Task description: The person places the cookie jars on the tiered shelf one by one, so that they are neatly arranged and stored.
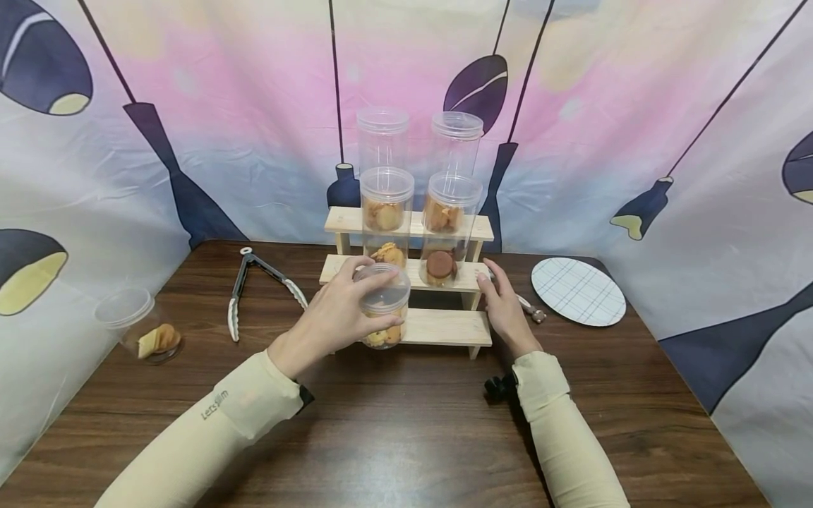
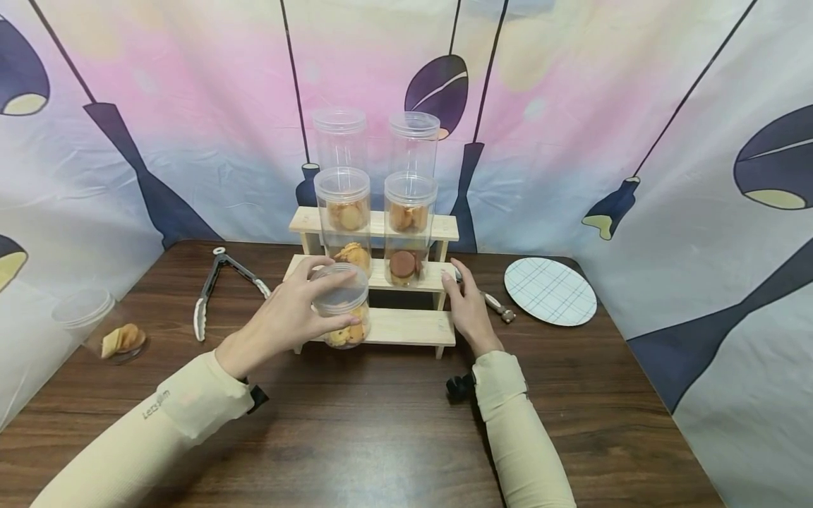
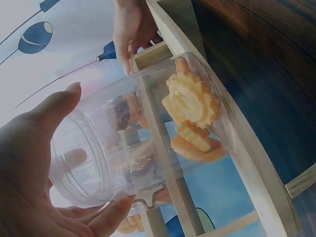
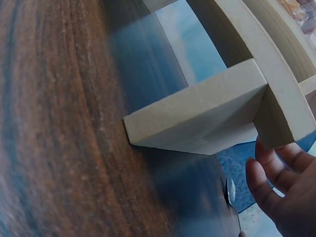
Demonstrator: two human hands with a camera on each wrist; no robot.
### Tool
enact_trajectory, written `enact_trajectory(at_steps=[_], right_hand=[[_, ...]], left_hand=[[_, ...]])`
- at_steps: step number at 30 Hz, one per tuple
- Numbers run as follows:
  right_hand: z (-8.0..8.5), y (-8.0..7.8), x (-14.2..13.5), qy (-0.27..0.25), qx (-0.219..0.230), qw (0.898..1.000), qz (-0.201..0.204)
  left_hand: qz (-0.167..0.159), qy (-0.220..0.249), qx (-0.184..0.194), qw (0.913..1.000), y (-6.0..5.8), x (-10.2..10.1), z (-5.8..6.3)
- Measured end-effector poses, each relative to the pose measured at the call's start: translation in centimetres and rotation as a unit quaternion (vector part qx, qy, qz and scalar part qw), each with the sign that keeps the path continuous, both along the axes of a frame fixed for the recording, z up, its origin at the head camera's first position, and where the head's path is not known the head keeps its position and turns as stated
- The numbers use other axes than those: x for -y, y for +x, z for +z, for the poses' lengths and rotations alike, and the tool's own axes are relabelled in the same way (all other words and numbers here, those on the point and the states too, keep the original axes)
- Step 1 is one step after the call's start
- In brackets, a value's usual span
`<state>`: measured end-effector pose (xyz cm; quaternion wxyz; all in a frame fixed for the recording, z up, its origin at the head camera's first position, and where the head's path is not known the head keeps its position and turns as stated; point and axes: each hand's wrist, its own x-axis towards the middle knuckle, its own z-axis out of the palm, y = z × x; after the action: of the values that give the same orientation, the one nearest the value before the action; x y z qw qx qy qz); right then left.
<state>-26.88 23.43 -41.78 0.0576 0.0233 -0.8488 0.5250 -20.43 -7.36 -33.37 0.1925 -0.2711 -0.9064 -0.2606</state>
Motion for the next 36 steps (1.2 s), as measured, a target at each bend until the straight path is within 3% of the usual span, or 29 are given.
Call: enact_trajectory(at_steps=[18, 22, 27, 36], right_hand=[[-0.1, 0.2, 0.0, 0.0, -0.003, 1.0, 0.004], [-0.1, 0.1, 0.0, 0.0, -0.004, 1.0, 0.004], [0.0, 0.1, 0.0, 0.003, -0.005, 1.0, 0.002], [-0.2, 0.2, 0.1, 0.0, -0.007, 1.0, 0.0]], left_hand=[[0.011, -0.004, 0.013, 0.9999, 0.1, 0.2, -0.3], [0.011, 0.003, 0.033, 0.9994, 0.0, 0.8, -0.3], [0.028, 0.013, 0.064, 0.9975, 0.0, 3.4, -0.3], [0.066, -0.018, 0.036, 0.997, 0.0, 12.3, 0.2]])
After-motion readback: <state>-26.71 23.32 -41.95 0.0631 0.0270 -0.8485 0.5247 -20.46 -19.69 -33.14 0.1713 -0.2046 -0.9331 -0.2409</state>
